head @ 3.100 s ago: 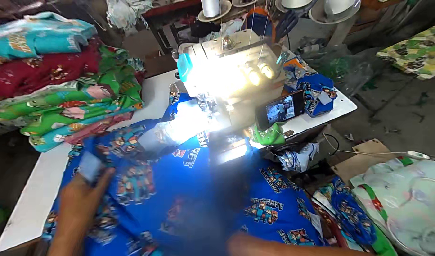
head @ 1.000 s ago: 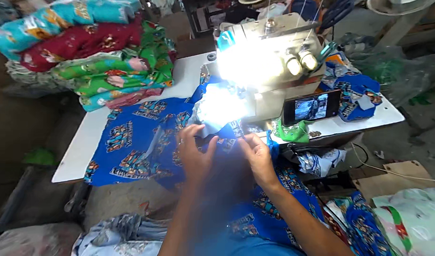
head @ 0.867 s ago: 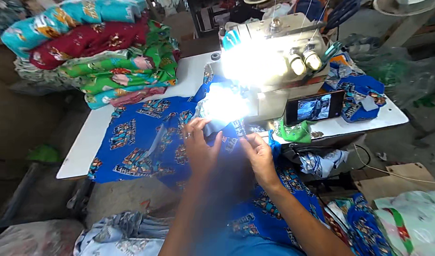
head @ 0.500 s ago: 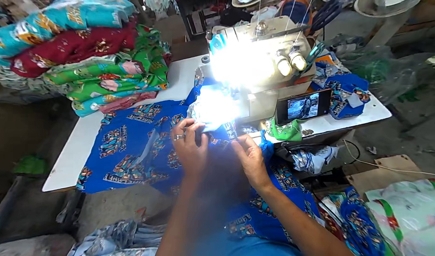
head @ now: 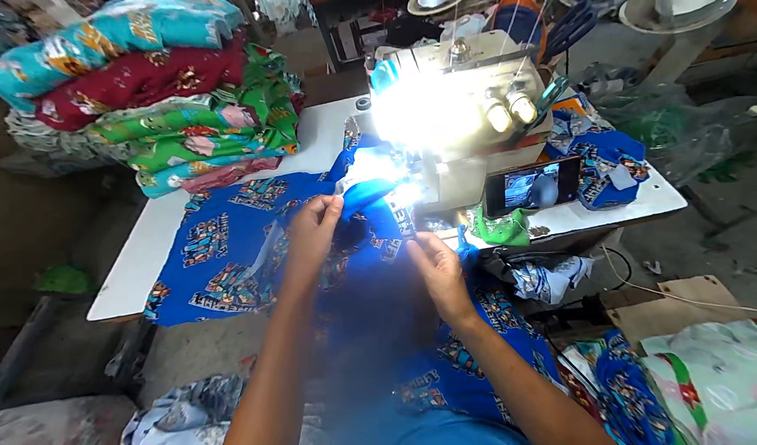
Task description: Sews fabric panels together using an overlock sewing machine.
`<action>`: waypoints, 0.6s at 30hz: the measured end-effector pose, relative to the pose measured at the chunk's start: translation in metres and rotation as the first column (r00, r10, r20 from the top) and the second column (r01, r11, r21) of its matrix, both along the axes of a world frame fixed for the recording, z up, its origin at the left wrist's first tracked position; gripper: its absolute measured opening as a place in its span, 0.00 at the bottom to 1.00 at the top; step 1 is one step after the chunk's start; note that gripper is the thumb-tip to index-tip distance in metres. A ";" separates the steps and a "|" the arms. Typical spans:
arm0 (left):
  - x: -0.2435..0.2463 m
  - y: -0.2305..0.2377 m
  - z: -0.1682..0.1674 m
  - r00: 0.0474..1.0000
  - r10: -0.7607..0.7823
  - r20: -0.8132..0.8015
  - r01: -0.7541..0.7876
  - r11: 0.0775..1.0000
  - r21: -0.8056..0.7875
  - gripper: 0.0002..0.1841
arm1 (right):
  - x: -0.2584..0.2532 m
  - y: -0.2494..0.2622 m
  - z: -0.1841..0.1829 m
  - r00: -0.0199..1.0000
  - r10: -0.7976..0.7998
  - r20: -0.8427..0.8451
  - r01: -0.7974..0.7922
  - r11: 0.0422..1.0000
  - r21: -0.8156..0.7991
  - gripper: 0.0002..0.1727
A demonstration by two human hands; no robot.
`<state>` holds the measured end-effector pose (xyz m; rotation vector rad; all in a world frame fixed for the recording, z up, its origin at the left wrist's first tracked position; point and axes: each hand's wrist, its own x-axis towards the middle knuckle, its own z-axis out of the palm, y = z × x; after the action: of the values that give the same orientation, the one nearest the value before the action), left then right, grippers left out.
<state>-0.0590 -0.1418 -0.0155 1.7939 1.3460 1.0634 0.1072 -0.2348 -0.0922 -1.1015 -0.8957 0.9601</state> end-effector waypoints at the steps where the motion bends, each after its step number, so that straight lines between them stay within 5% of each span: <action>1: -0.001 0.004 0.004 0.999 -0.035 0.012 0.036 0.998 -0.043 0.12 | 0.000 0.000 0.000 1.000 0.004 0.005 -0.004 1.000 -0.002 0.09; 5: -0.011 0.011 0.008 0.982 -0.184 0.042 0.188 0.969 -0.160 0.09 | 0.001 0.001 -0.002 1.000 0.020 0.003 -0.020 1.000 0.015 0.09; 13: -0.009 0.017 0.011 0.998 -0.039 0.044 0.047 0.980 -0.193 0.14 | 0.000 0.002 -0.003 0.999 0.030 -0.017 -0.030 1.000 -0.003 0.09; 16: -0.003 0.027 0.003 1.000 -0.013 -0.019 0.013 1.000 0.018 0.17 | -0.001 0.003 -0.006 1.000 0.027 -0.012 -0.027 1.000 0.006 0.08; 18: 0.005 0.015 0.006 0.980 0.008 -0.200 0.050 0.958 0.282 0.17 | -0.001 0.003 -0.007 0.999 0.031 -0.016 -0.031 0.999 0.012 0.09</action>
<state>-0.0536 -0.1268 -0.0094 2.1724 1.3380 1.1377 0.1065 -0.2319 -0.0996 -1.0714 -0.9061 0.9870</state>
